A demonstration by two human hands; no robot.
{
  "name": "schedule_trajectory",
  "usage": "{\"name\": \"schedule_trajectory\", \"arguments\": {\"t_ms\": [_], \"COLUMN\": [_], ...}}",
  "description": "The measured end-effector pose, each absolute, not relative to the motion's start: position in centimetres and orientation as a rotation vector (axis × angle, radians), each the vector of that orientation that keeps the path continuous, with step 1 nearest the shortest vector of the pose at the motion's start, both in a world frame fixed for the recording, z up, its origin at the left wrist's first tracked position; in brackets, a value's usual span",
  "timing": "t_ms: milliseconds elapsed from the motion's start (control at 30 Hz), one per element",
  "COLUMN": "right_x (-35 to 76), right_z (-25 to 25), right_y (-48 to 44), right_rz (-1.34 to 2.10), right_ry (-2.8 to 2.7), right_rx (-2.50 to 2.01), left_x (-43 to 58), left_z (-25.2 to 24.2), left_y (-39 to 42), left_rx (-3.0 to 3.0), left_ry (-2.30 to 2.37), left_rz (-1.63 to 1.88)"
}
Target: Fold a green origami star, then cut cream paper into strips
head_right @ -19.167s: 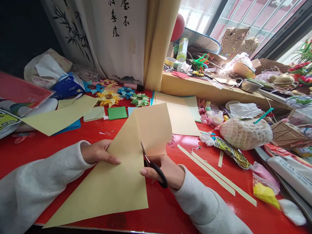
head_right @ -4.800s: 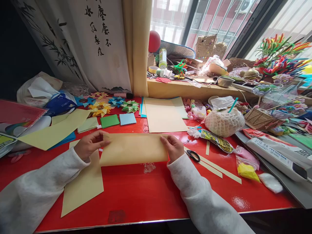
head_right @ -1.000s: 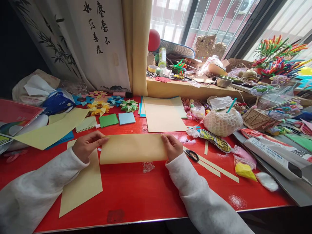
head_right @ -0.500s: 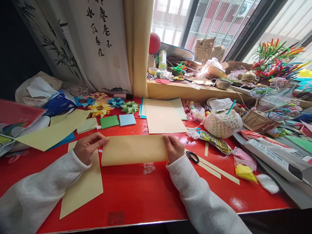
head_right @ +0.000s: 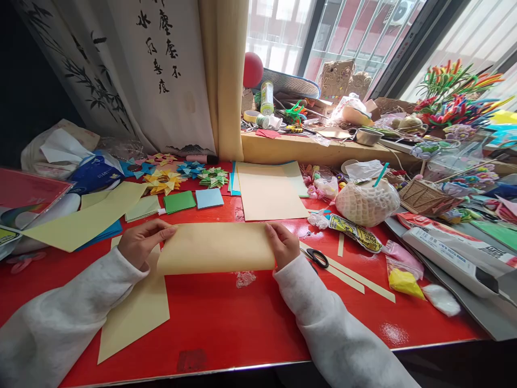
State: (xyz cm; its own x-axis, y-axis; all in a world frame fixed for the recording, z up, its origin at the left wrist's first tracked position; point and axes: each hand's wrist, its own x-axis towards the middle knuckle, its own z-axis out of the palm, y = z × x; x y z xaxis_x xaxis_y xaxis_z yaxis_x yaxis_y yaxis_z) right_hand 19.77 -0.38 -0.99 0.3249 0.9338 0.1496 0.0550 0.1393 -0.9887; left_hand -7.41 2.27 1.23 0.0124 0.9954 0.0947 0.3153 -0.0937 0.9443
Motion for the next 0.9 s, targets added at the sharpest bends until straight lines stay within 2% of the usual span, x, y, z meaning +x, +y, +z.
{"name": "schedule_trajectory", "arguments": {"t_ms": [600, 900], "right_x": [19.7, 20.8], "right_z": [-0.4, -1.6], "right_y": [-0.6, 0.3], "right_rz": [0.941, 0.742], "right_ry": [-1.049, -1.195], "right_rx": [-1.207, -1.256], "left_x": [-7.6, -7.7], "left_z": [0.6, 0.5], "left_y": [2.3, 2.5], "left_rx": [1.585, 1.586], "left_ry": [1.477, 1.457], "left_rz": [1.144, 1.138]}}
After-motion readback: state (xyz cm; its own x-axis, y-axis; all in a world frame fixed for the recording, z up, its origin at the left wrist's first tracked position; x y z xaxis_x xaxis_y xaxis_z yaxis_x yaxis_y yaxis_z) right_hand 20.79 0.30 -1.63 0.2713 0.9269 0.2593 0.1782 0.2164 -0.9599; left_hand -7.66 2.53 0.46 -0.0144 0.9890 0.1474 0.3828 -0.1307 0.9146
